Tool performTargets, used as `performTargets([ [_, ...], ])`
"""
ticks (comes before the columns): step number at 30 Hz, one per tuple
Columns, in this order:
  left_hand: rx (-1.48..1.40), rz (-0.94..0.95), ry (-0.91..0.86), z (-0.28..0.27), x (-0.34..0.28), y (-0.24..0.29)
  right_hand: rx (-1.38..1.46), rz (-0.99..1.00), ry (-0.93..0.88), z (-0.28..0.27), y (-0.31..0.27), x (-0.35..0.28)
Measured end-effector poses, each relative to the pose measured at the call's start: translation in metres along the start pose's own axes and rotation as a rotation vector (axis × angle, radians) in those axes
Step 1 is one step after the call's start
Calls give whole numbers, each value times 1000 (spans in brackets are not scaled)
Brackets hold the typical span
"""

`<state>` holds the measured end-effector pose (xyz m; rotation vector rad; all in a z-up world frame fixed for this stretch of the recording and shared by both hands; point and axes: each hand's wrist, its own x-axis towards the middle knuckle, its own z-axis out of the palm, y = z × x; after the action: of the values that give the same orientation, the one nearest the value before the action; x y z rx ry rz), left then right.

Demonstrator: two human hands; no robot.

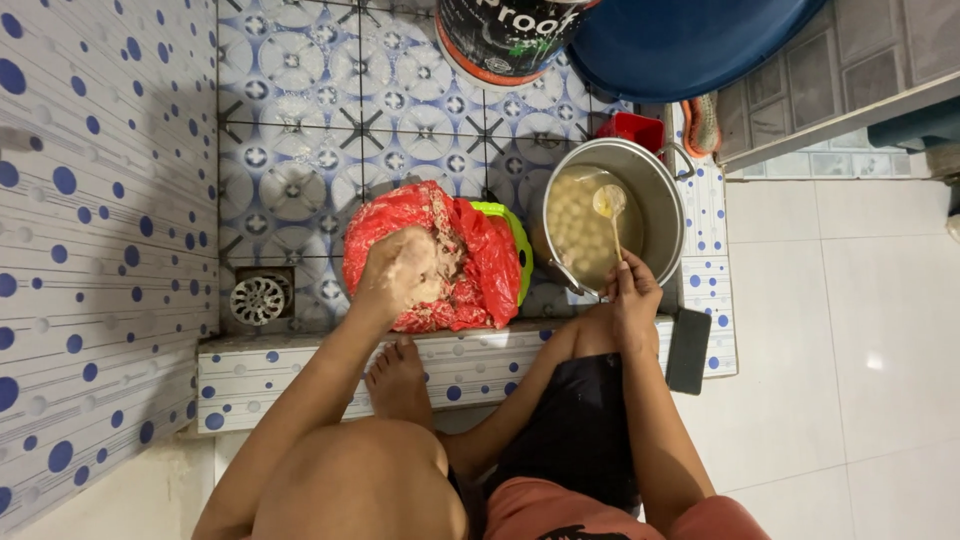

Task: Forming meatballs from a meat mixture by hand and scooping them into a pot of water with a spoon.

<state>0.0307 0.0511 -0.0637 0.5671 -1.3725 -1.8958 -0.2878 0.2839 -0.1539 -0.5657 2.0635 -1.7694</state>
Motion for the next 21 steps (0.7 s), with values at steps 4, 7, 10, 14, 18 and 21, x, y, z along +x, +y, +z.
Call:
performTargets([
  [4,51,-55,19,18,1,34,-37,-29,-52,18,-47,-20],
  [7,19,-146,-8,23,0,23,-160,-76,-125,36,-96,-41],
  [10,-64,-257,10,25,1,13,-394,-297,-190,60,-157,-70],
  [14,-4,-209,25,28,6,-4,-578,-653,-290,83,-189,-95],
  [18,133,-95,28,27,11,-14,-548,-693,-316,101,-209,-109],
  [21,248,-47,32,26,12,-13,-548,-711,-322,102,-200,-113],
])
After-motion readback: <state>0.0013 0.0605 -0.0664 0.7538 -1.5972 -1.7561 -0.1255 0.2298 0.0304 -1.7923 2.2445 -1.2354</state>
